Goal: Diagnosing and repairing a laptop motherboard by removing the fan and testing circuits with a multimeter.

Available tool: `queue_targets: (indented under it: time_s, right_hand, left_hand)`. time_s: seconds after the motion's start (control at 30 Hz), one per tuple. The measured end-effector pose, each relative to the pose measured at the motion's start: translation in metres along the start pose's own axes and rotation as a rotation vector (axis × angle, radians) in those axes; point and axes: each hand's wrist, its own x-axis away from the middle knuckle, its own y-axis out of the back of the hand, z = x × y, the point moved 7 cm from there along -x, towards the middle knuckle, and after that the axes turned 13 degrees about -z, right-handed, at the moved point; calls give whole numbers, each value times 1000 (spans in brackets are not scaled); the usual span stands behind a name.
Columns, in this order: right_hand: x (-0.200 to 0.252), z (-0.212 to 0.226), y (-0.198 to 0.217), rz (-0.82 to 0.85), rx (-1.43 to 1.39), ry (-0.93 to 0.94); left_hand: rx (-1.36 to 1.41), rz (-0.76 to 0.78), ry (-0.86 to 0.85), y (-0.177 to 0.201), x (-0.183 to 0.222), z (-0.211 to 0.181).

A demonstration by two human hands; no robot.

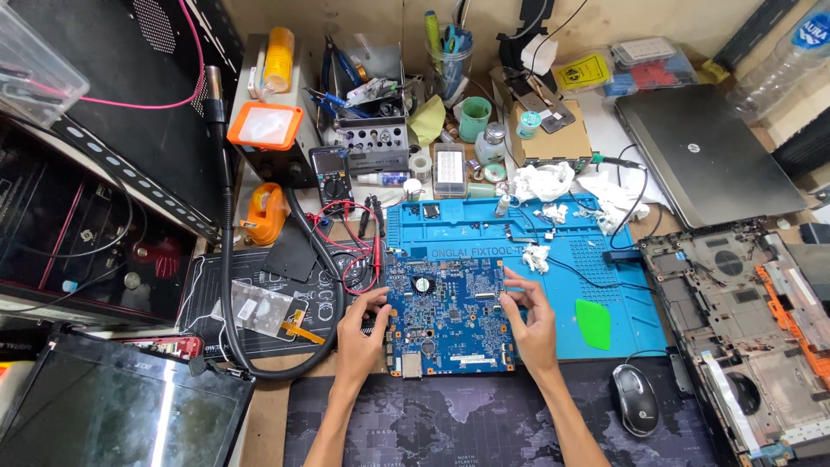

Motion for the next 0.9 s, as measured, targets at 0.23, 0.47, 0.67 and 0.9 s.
queue_targets:
  time_s: [0.23,0.47,0.67,0.9]
  right_hand:
    - [-1,-3,0,-8,20,-28]
    - [-2,-1,-1,16,42,-10]
    - [-1,3,0,-20,29,-84]
    - [-6,-2,1,-24,-9,-152]
  left_hand:
    - [-7,6,-18,-2,0,3]
    - [-26,18,-31,-4,-2,2]
    - [-31,-1,-47,-4,1,4]
    - [-24,-42,-71,-2,-2,3]
